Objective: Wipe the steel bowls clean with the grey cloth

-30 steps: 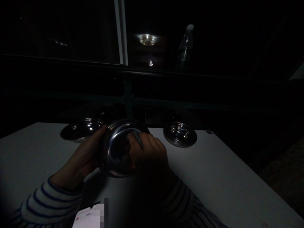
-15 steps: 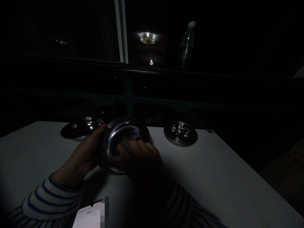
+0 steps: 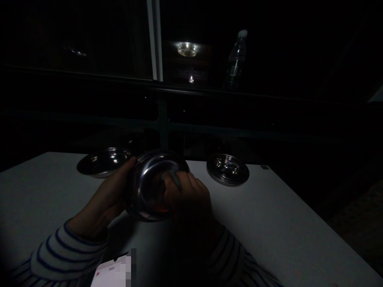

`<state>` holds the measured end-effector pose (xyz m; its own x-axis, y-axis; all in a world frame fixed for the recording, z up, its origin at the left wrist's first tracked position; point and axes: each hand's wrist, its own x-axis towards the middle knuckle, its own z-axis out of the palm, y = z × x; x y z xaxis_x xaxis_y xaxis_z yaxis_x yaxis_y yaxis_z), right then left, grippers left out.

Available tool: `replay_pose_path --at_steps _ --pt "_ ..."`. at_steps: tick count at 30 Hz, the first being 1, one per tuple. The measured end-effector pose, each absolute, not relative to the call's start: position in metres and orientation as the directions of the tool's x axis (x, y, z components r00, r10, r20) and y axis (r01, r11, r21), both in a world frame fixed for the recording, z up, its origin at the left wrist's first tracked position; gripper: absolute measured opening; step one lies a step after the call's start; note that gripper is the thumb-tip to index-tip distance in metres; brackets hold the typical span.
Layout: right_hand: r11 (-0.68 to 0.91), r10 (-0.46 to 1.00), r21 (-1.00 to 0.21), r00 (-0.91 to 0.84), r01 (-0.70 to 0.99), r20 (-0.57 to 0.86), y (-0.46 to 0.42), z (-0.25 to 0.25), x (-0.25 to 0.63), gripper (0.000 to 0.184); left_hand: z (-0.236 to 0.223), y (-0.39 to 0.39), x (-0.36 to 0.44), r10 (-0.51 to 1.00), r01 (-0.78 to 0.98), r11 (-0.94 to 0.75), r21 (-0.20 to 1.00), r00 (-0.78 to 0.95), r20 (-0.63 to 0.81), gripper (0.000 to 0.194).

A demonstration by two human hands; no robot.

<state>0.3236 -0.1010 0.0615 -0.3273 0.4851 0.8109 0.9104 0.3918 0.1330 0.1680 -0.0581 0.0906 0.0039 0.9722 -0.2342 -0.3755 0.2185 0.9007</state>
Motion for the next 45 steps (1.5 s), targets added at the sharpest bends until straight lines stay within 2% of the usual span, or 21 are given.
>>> replay_pose_path --at_steps 3,8,13,17,19,22,24,27,31,33,36,38,42,45 --pt "0.503 0.429 0.184 -0.429 0.844 0.795 -0.102 0.062 0.323 0.025 0.093 -0.058 0.166 0.97 -0.37 0.218 0.903 -0.022 -0.243 0.022" --pt "0.289 0.495 0.132 -0.266 0.948 0.827 -0.1 0.062 0.325 0.023 0.097 -0.058 0.165 0.97 -0.387 0.197 0.901 -0.058 -0.237 0.024" --pt "0.454 0.454 0.173 -0.393 0.874 0.8 -0.099 0.058 0.324 0.024 0.099 -0.057 0.166 0.968 -0.426 0.149 0.892 -0.123 -0.221 0.024" --pt "0.275 0.558 0.126 -0.265 0.953 0.787 -0.097 0.057 0.328 0.023 0.098 -0.057 0.165 0.974 -0.429 0.108 0.897 -0.136 -0.183 0.023" --pt "0.324 0.573 0.138 -0.31 0.936 0.759 -0.099 0.056 0.328 0.023 0.097 -0.056 0.164 0.975 -0.422 0.091 0.902 -0.147 -0.168 0.024" --pt "0.492 0.505 0.156 -0.426 0.857 0.75 -0.102 0.053 0.327 0.024 0.095 -0.056 0.163 0.974 -0.429 0.089 0.899 -0.152 -0.169 0.025" --pt "0.481 0.521 0.124 -0.396 0.868 0.756 -0.103 0.052 0.327 0.023 0.095 -0.055 0.163 0.976 -0.45 0.072 0.89 -0.154 -0.157 0.025" --pt "0.366 0.58 0.085 -0.299 0.927 0.758 -0.103 0.05 0.328 0.022 0.095 -0.055 0.163 0.975 -0.464 0.054 0.884 -0.166 -0.146 0.025" --pt "0.52 0.479 0.155 -0.437 0.84 0.761 -0.104 0.047 0.324 0.026 0.094 -0.053 0.163 0.973 -0.445 0.073 0.893 -0.165 -0.162 0.027" --pt "0.549 0.469 0.151 -0.452 0.822 0.758 -0.103 0.048 0.325 0.026 0.092 -0.053 0.163 0.977 -0.438 0.081 0.895 -0.142 -0.158 0.027" --pt "0.395 0.558 0.094 -0.32 0.914 0.766 -0.1 0.053 0.328 0.025 0.091 -0.054 0.164 0.975 -0.415 0.14 0.899 -0.099 -0.198 0.027" --pt "0.327 0.568 0.086 -0.269 0.941 0.778 -0.101 0.056 0.327 0.025 0.089 -0.055 0.165 0.972 -0.402 0.183 0.897 -0.063 -0.226 0.027" --pt "0.524 0.446 0.157 -0.426 0.837 0.787 -0.107 0.055 0.316 0.029 0.088 -0.056 0.165 0.974 -0.391 0.189 0.901 -0.041 -0.222 0.026" --pt "0.52 0.522 0.089 -0.398 0.85 0.754 -0.104 0.055 0.318 0.031 0.09 -0.056 0.165 0.973 -0.396 0.185 0.9 -0.058 -0.225 0.029"
